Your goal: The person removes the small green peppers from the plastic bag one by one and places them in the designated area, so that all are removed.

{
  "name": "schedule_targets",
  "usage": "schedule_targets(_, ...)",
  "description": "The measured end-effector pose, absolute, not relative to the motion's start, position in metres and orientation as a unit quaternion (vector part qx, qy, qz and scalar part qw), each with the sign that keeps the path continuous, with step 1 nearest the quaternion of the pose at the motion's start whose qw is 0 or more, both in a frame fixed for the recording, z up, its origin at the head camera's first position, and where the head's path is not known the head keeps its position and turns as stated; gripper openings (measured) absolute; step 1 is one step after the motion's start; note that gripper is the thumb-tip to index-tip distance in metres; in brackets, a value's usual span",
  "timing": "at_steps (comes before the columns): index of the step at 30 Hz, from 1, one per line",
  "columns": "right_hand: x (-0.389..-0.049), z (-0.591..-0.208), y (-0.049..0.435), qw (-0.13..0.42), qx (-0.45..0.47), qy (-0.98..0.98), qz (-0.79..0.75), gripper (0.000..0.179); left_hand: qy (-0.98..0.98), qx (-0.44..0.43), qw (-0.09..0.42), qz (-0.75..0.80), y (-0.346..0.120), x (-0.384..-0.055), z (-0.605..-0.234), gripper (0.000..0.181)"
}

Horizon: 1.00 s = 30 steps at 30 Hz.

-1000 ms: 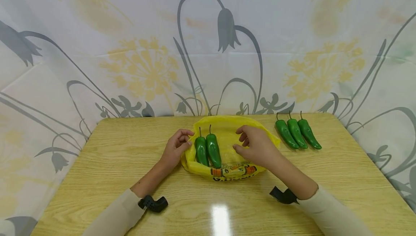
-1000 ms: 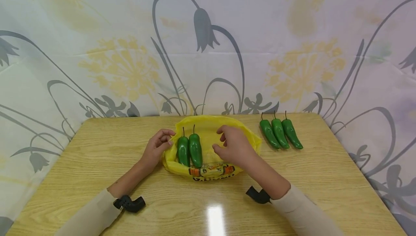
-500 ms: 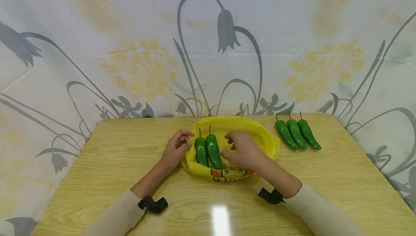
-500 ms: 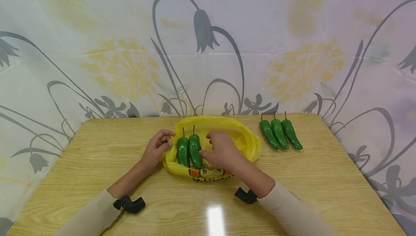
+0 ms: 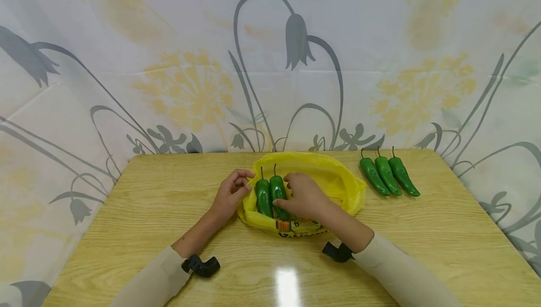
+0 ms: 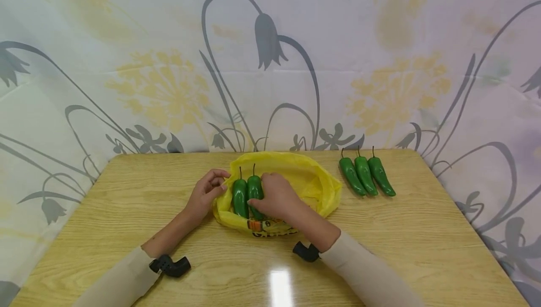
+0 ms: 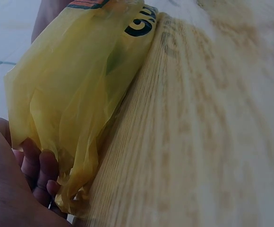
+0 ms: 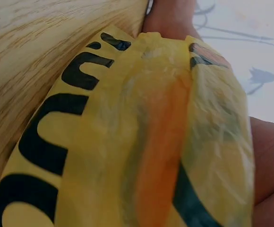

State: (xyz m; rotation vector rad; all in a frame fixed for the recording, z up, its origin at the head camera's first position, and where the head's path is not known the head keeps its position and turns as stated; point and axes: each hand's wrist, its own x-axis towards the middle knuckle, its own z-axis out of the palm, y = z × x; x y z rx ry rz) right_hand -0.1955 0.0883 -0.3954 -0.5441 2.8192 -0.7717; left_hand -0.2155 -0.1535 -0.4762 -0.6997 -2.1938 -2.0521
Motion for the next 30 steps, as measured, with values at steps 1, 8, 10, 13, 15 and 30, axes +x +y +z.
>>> schedule_targets(1,-0.196,-0.396,0.086,0.085,-0.179,0.947,-0.254,0.07,-0.711,-0.226,0.027,-0.665,-0.153,-0.215,-0.476,0.027)
schedule_targets(8,-0.196,-0.405,0.079,0.071,-0.172,0.953,-0.241,0.059,-0.716,-0.218,0.022,-0.662,-0.153,-0.214,-0.475,0.027)
schedule_targets(10,-0.196,-0.407,0.079,0.068,-0.173,0.953,-0.239,0.053,-0.717,-0.218,0.023,-0.662,-0.153,-0.214,-0.475,0.027)
schedule_targets(13,-0.196,-0.409,0.079,0.061,-0.174,0.954,-0.238,0.05,-0.72,-0.216,0.025,-0.659,-0.153,-0.214,-0.475,0.027)
schedule_targets(15,-0.196,-0.41,0.078,0.056,-0.175,0.954,-0.236,0.05,-0.722,-0.215,0.026,-0.657,-0.153,-0.214,-0.474,0.027)
schedule_targets(30,-0.198,-0.409,0.08,0.058,-0.165,0.955,-0.24,0.04,-0.723,-0.214,0.029,-0.656,-0.152,-0.214,-0.474,0.027)
